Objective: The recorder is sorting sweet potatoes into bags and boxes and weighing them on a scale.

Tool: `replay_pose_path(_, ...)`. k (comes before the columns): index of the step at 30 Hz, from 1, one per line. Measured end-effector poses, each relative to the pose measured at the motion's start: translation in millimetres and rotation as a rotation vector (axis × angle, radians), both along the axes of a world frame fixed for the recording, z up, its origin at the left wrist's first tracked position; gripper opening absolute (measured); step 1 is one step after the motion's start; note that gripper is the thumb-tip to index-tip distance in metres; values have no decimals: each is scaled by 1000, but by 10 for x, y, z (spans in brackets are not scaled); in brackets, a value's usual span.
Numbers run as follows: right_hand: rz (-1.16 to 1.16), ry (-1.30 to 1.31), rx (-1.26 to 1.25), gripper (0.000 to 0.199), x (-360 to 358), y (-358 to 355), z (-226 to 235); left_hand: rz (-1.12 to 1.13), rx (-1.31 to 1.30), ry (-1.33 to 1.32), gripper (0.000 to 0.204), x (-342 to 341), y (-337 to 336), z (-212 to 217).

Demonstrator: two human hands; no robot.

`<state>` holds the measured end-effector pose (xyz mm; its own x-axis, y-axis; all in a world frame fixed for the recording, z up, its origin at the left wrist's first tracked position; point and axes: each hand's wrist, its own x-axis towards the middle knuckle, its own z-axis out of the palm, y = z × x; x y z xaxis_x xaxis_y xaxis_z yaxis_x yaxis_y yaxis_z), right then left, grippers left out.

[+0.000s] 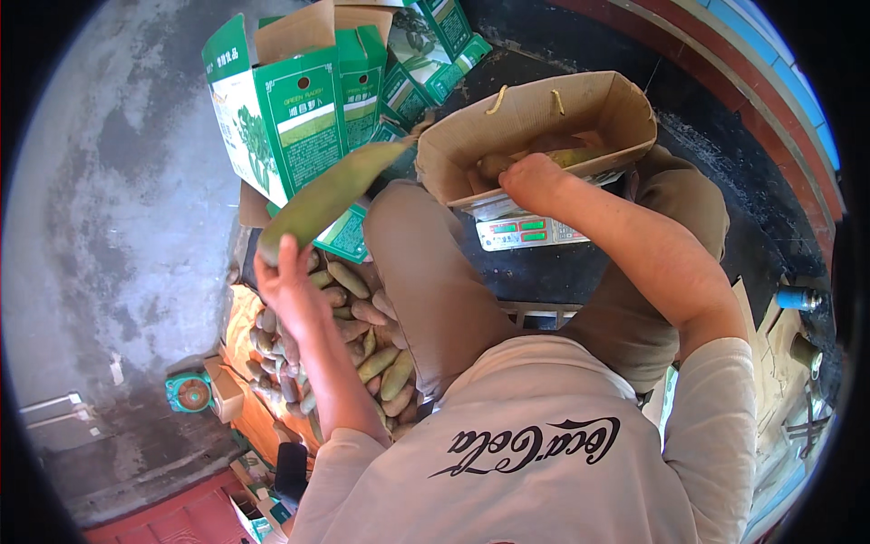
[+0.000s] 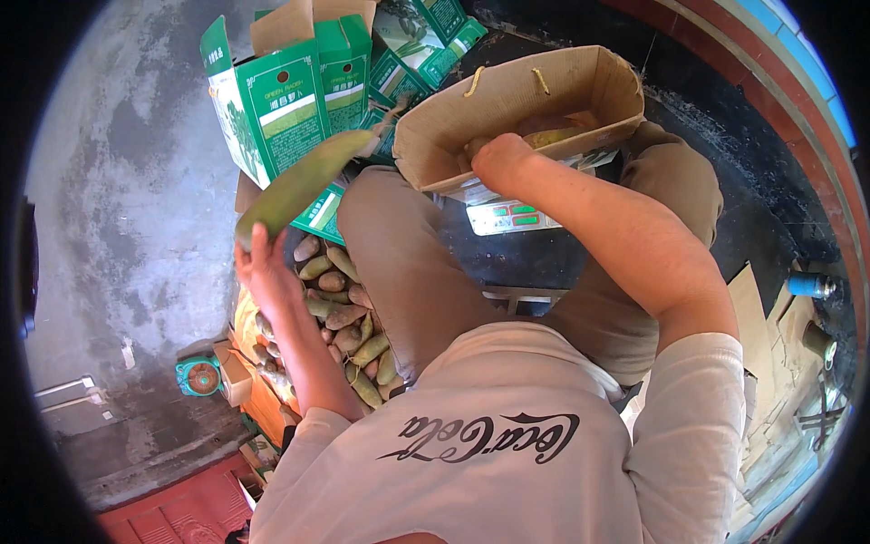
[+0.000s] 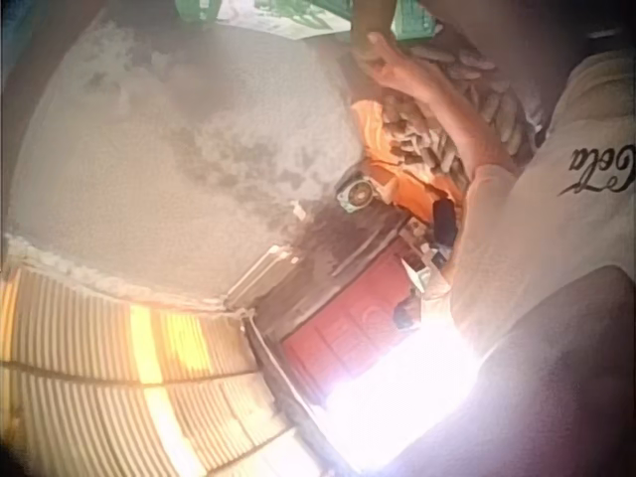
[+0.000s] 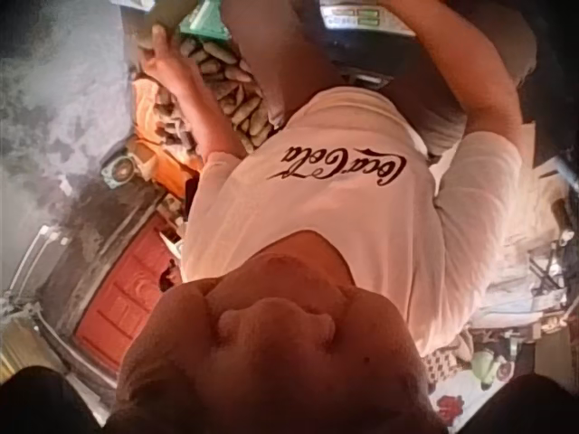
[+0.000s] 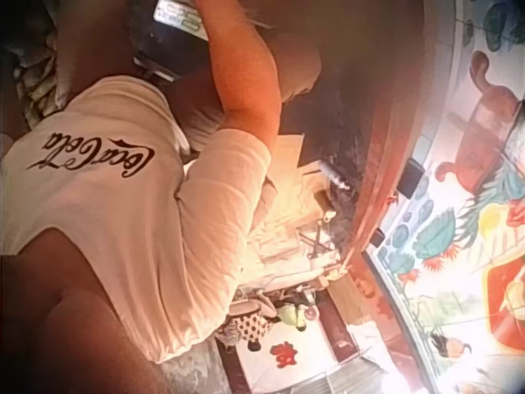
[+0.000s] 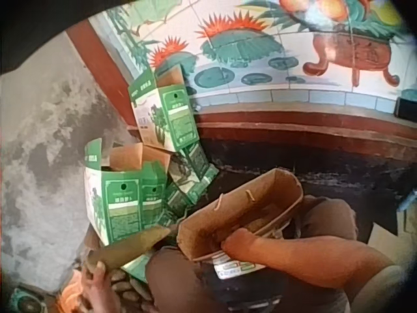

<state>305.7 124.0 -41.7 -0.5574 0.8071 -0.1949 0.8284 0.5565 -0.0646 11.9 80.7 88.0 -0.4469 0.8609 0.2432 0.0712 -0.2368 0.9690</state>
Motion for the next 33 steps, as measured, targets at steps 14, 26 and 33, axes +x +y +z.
replay_pose_path(14, 2, -9, -74, 19, -19, -36, 125, -470, -457, -95, 47, 1442, 877, -825)
replay_pose_path(26, 53, 45, 14, 13, 63, -21, 31, -377, -18, 125, 30, 834, 406, -338)
replay_pose_path(33, 27, 100, 2, 13, 68, -51, -45, -34, -275, 371, 24, -439, -73, -932)
